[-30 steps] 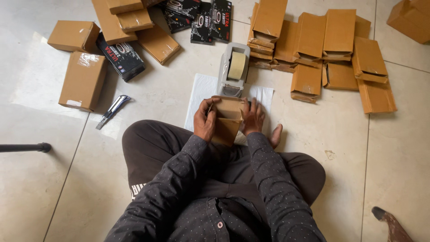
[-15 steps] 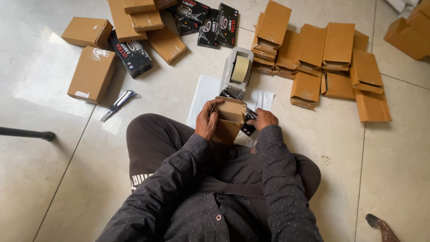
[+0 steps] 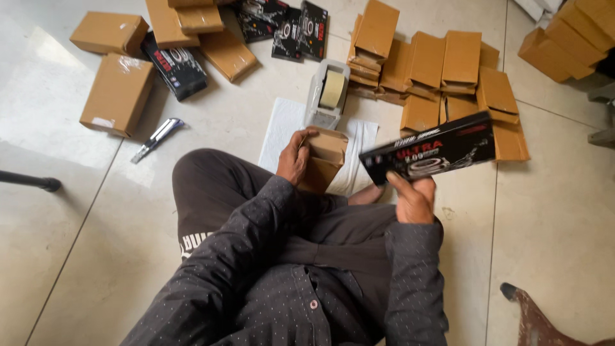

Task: The person sits on the floor and packs smartwatches into small cardboard boxes. They open a product box, place the watch and accessories into a brown shipping box, close the flaps, and seal the box using a tape dispenser. The process is repeated for multiple units.

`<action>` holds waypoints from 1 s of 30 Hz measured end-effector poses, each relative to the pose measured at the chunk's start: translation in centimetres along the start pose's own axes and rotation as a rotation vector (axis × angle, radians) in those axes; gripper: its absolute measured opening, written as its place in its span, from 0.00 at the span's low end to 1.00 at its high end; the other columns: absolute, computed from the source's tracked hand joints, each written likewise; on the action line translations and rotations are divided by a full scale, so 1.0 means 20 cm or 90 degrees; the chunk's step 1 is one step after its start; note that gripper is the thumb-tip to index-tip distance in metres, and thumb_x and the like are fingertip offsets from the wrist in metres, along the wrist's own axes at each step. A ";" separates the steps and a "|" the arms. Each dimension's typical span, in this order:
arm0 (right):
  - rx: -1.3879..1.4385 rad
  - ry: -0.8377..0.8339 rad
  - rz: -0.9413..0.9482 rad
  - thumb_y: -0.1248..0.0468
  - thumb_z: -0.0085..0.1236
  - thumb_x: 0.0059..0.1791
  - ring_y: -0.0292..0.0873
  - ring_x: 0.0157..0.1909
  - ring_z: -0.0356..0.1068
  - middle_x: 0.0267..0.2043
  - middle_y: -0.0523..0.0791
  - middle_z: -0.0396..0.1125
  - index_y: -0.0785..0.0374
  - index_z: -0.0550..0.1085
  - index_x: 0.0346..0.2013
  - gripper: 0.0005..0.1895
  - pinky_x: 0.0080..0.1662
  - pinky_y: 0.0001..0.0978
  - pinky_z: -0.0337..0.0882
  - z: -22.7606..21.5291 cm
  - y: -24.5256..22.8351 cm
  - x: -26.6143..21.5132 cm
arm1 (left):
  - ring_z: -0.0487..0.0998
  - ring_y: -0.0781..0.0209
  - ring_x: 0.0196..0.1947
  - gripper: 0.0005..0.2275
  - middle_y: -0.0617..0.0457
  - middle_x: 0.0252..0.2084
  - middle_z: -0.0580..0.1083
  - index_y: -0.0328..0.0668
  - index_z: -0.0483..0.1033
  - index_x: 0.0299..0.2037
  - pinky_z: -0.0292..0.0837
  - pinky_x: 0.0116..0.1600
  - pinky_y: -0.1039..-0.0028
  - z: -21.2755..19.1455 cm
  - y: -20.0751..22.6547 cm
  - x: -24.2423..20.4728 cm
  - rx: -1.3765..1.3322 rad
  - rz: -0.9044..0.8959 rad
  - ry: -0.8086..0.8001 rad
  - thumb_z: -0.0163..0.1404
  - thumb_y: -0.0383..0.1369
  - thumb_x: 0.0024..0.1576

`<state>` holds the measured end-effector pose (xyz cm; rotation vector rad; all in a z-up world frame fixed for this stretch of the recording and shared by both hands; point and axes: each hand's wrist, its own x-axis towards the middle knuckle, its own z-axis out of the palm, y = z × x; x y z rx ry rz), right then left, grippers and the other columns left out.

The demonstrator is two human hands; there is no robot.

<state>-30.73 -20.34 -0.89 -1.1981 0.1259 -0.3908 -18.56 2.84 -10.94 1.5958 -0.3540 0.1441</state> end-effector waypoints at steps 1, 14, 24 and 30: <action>-0.022 -0.014 -0.024 0.77 0.64 0.45 0.39 0.44 0.71 0.42 0.43 0.74 0.70 0.76 0.43 0.12 0.52 0.32 0.69 0.06 0.05 0.03 | 0.77 0.55 0.56 0.16 0.45 0.55 0.76 0.42 0.70 0.59 0.68 0.62 0.71 0.00 0.00 0.01 -0.015 -0.010 -0.008 0.35 0.25 0.63; -0.520 0.145 0.076 0.60 0.73 0.41 0.38 0.49 0.66 0.47 0.43 0.74 0.61 0.80 0.43 0.18 0.56 0.40 0.43 0.42 0.29 0.19 | 0.71 0.65 0.45 0.16 0.53 0.42 0.74 0.38 0.71 0.58 0.68 0.54 0.75 -0.01 -0.05 0.01 -0.119 -0.036 0.005 0.37 0.41 0.71; -0.174 -0.133 -0.196 0.72 0.67 0.47 0.43 0.56 0.70 0.58 0.47 0.69 0.66 0.60 0.68 0.37 0.60 0.36 0.70 0.17 0.43 0.35 | 0.72 0.63 0.46 0.14 0.52 0.43 0.74 0.39 0.72 0.52 0.67 0.56 0.74 0.00 -0.13 0.07 -0.095 -0.022 -0.023 0.38 0.39 0.71; -0.377 -0.149 -0.218 0.67 0.66 0.49 0.46 0.63 0.68 0.64 0.48 0.66 0.59 0.54 0.74 0.43 0.64 0.41 0.68 0.20 0.40 0.33 | 0.71 0.63 0.50 0.16 0.53 0.47 0.73 0.38 0.71 0.56 0.65 0.59 0.74 0.00 -0.21 0.05 -0.151 -0.046 -0.031 0.37 0.40 0.70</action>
